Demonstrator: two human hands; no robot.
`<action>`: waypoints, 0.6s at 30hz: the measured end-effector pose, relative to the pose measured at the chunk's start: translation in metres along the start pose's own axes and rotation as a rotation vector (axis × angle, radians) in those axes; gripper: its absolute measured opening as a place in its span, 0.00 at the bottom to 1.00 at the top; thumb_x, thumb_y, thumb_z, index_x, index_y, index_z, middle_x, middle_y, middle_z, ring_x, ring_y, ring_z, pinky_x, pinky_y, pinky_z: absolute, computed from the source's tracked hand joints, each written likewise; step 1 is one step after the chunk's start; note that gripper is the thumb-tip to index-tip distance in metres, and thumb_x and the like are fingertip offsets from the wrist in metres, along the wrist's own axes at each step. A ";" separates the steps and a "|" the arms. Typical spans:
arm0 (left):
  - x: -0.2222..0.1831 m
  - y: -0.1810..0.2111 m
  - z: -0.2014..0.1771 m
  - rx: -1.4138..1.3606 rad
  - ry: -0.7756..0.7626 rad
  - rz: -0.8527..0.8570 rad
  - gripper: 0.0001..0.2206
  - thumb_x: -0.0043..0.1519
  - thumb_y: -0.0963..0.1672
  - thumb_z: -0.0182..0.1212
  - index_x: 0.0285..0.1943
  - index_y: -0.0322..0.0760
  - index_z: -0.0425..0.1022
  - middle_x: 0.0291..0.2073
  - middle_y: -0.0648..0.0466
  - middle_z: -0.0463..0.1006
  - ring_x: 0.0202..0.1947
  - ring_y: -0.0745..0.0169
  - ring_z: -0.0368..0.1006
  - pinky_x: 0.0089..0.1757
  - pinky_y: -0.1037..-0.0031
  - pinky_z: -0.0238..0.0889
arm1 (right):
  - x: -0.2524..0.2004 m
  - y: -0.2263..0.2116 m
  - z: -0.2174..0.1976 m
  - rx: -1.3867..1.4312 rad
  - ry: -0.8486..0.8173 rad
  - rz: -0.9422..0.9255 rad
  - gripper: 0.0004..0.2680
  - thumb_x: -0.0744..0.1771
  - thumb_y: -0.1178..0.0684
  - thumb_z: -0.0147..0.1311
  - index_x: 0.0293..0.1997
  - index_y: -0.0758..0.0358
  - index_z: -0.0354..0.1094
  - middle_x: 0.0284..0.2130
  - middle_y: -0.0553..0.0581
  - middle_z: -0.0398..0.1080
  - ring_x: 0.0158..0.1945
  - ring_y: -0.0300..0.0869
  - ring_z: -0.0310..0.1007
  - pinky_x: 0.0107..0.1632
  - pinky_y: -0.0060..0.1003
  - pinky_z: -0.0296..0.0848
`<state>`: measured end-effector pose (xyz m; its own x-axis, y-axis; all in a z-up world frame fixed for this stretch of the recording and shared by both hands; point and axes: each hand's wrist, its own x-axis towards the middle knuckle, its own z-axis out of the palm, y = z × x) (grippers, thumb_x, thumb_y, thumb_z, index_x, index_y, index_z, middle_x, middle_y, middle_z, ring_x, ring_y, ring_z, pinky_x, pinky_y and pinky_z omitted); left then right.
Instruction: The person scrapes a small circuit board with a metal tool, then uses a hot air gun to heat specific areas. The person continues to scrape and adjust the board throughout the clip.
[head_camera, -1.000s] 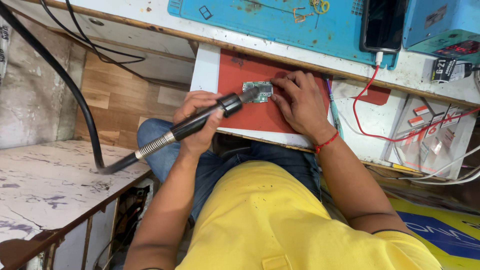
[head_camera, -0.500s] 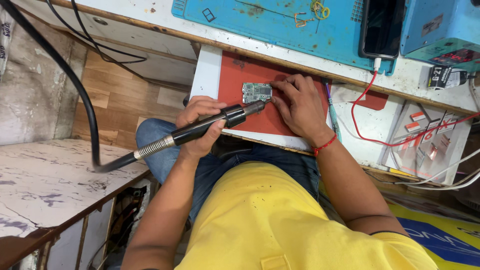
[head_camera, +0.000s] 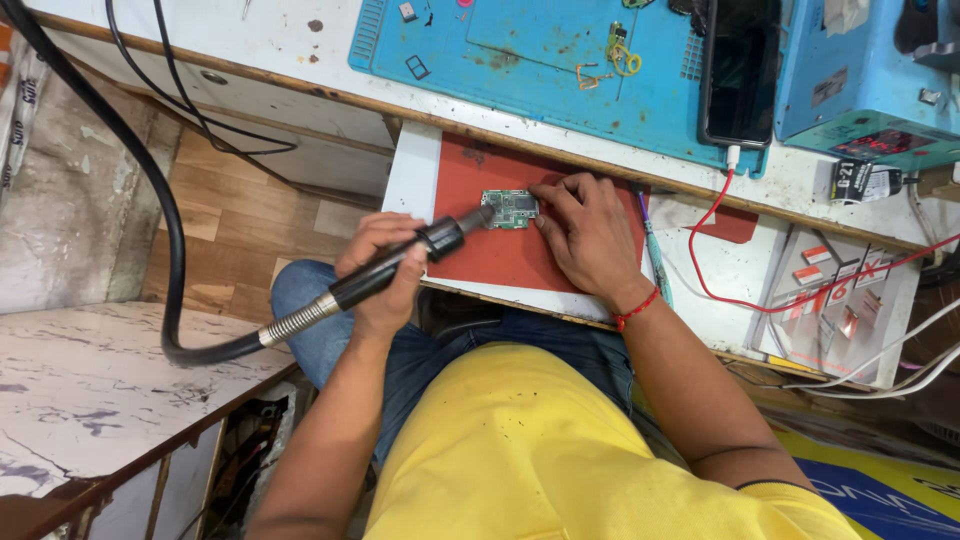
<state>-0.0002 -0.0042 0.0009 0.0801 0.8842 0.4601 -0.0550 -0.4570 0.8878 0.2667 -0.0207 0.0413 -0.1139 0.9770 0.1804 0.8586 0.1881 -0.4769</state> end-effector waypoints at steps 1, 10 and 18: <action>0.000 -0.001 0.000 -0.026 0.041 -0.021 0.07 0.63 0.41 0.64 0.45 0.31 0.72 0.46 0.45 0.80 0.54 0.53 0.74 0.59 0.63 0.68 | 0.000 -0.001 0.001 0.003 0.011 0.009 0.13 0.66 0.54 0.61 0.58 0.55 0.73 0.46 0.57 0.67 0.49 0.53 0.65 0.52 0.48 0.67; -0.001 -0.002 -0.002 -0.039 -0.009 -0.005 0.07 0.62 0.41 0.66 0.45 0.31 0.73 0.46 0.43 0.81 0.55 0.51 0.74 0.59 0.61 0.68 | 0.004 -0.009 -0.005 -0.030 -0.009 0.041 0.15 0.66 0.54 0.60 0.59 0.54 0.73 0.45 0.58 0.66 0.47 0.54 0.63 0.50 0.48 0.67; 0.001 0.002 -0.004 -0.025 -0.090 0.001 0.08 0.62 0.42 0.66 0.45 0.33 0.73 0.45 0.46 0.81 0.53 0.53 0.75 0.58 0.64 0.69 | -0.002 0.002 -0.004 -0.009 -0.064 -0.065 0.14 0.66 0.53 0.60 0.58 0.54 0.72 0.47 0.56 0.66 0.49 0.53 0.63 0.54 0.48 0.65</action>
<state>-0.0041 -0.0036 0.0034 0.1695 0.8708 0.4614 -0.0800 -0.4545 0.8872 0.2708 -0.0222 0.0430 -0.2012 0.9672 0.1552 0.8525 0.2509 -0.4585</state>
